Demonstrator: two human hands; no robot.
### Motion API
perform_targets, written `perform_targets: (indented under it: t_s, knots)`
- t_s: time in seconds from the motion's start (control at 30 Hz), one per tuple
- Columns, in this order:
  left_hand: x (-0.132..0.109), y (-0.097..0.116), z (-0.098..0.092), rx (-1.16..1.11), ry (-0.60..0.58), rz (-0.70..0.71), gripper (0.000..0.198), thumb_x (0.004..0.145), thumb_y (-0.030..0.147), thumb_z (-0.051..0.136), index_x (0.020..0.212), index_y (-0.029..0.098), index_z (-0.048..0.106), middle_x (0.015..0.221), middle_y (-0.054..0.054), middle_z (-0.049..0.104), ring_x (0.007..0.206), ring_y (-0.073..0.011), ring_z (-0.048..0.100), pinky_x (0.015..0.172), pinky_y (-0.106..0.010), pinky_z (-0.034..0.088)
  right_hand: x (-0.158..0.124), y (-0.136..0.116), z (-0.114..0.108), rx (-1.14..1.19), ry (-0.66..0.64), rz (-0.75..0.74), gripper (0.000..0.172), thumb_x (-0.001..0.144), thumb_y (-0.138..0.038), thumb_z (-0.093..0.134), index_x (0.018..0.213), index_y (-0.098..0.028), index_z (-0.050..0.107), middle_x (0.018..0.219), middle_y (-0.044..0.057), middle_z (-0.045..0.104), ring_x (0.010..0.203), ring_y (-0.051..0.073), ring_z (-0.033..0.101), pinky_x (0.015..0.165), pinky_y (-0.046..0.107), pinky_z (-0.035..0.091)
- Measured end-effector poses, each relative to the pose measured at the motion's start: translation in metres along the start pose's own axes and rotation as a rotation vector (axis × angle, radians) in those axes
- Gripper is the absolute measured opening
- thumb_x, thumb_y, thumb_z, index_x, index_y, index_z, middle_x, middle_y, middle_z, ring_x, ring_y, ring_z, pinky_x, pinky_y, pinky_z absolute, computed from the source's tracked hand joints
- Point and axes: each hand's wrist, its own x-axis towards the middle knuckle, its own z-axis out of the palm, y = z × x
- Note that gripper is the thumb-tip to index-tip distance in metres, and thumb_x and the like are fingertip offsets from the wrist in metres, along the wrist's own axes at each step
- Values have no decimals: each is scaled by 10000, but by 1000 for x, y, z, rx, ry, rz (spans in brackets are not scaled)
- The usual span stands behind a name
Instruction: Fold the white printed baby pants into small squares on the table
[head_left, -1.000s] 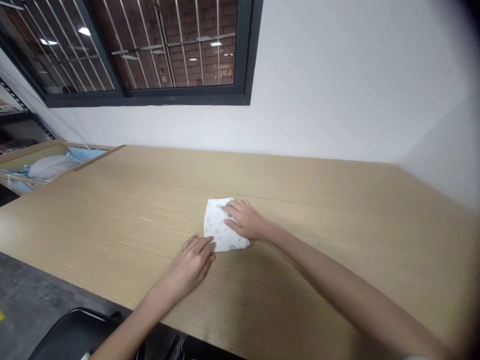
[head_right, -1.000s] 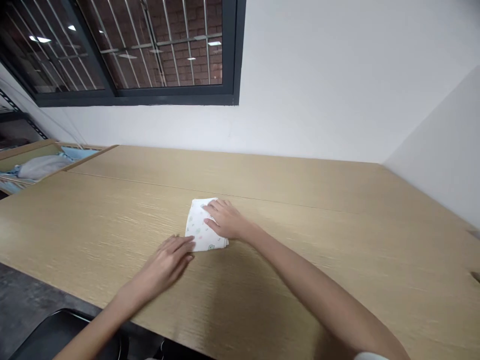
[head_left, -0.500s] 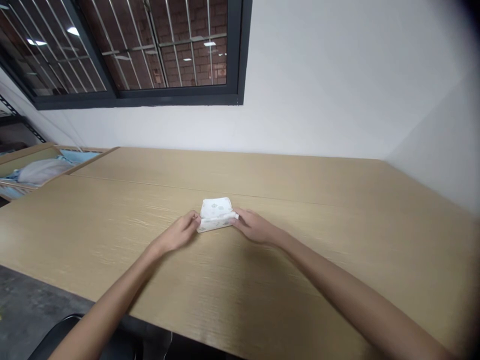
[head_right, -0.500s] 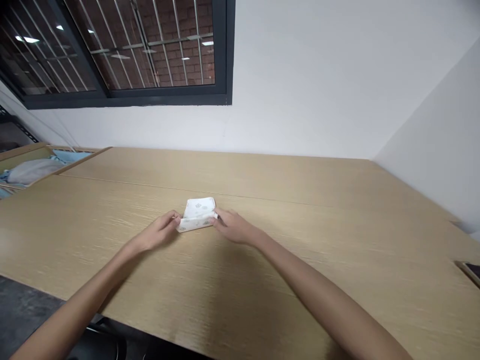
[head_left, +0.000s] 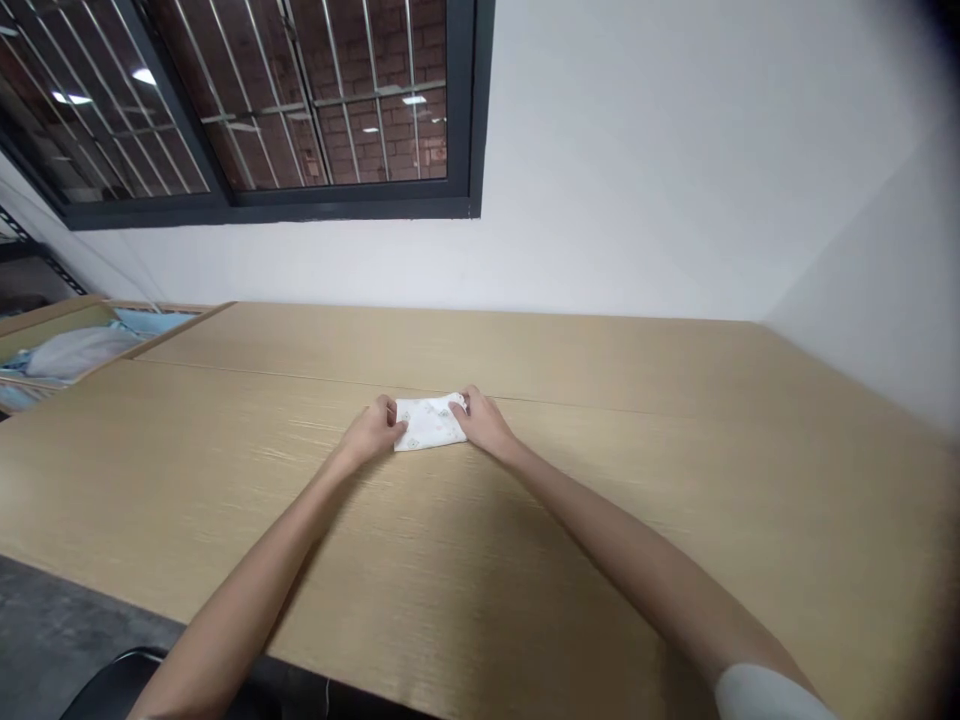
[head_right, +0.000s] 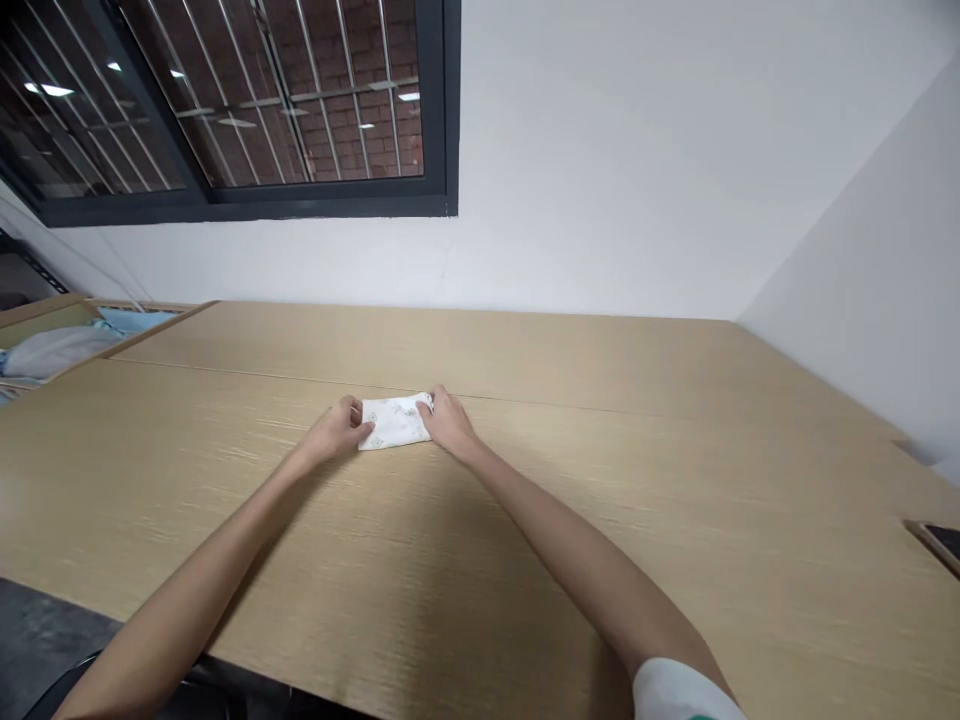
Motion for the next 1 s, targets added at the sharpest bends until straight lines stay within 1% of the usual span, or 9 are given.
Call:
perform_targets:
  t_s: [0.1,0.17,0.23,0.3,0.4,0.53,0.67,0.83,1.0]
  knots:
    - [-6,3,4,64,18,-21,334,844,329,661,1128,197,546,886,-39,706,803,-173,664,767,-260,503,1,6,4,-18,-6,29,282,984,-363,527,1177,-162,568,1091,139,695,982,260,658,846,377,516]
    - [-11,8,5,101,61,-9,452,842,312,669,1243,178,508,1031,-94,709,990,-226,679,930,-337,536,-1,4,4,-73,53,-10,314,977,-349,530,1218,-150,561,1135,152,672,1047,278,637,906,413,513]
    - [-15,14,7,123,119,36,556,858,299,649,1356,159,446,1291,-155,626,1269,-263,581,1138,-408,469,-6,-4,2,-157,160,-129,357,997,-335,483,1284,-137,556,1243,181,624,1174,307,585,1007,461,473]
    - [-18,20,13,135,160,146,598,919,337,557,1450,139,370,1509,-172,459,1458,-260,412,1280,-433,347,-11,-14,-1,-224,201,-310,430,1038,-350,394,1382,-129,530,1395,198,545,1329,320,488,1115,488,392]
    - [-22,22,29,188,117,358,623,998,420,324,1535,110,270,1642,-168,270,1565,-250,235,1347,-470,259,-19,-27,-1,-243,46,-549,545,1082,-395,259,1522,-123,429,1569,167,419,1469,282,355,1204,474,299]
    - [-27,15,53,346,-23,475,641,1008,443,211,1577,147,206,1671,-148,193,1593,-259,119,1349,-544,237,-23,-22,6,-268,-163,-672,599,1093,-431,201,1588,-127,349,1623,126,363,1512,257,307,1241,478,241]
    - [-32,12,62,436,-6,439,702,1003,504,214,1586,118,154,1676,-163,154,1595,-273,93,1349,-545,229,-24,-8,10,-338,-167,-665,624,1088,-484,217,1590,-138,351,1629,123,349,1527,264,283,1256,489,199]
    - [-39,10,57,489,-23,357,852,966,638,220,1578,51,142,1673,-205,91,1590,-328,73,1337,-569,236,-25,10,2,-366,-159,-550,657,1084,-480,205,1578,-73,350,1630,173,325,1533,284,265,1241,484,233]
    - [-48,4,51,589,72,331,860,965,628,283,1546,-2,228,1636,-267,195,1571,-361,176,1311,-563,299,-23,22,-5,-410,-173,-408,725,1075,-502,157,1597,-11,264,1646,214,252,1541,313,238,1233,496,240]
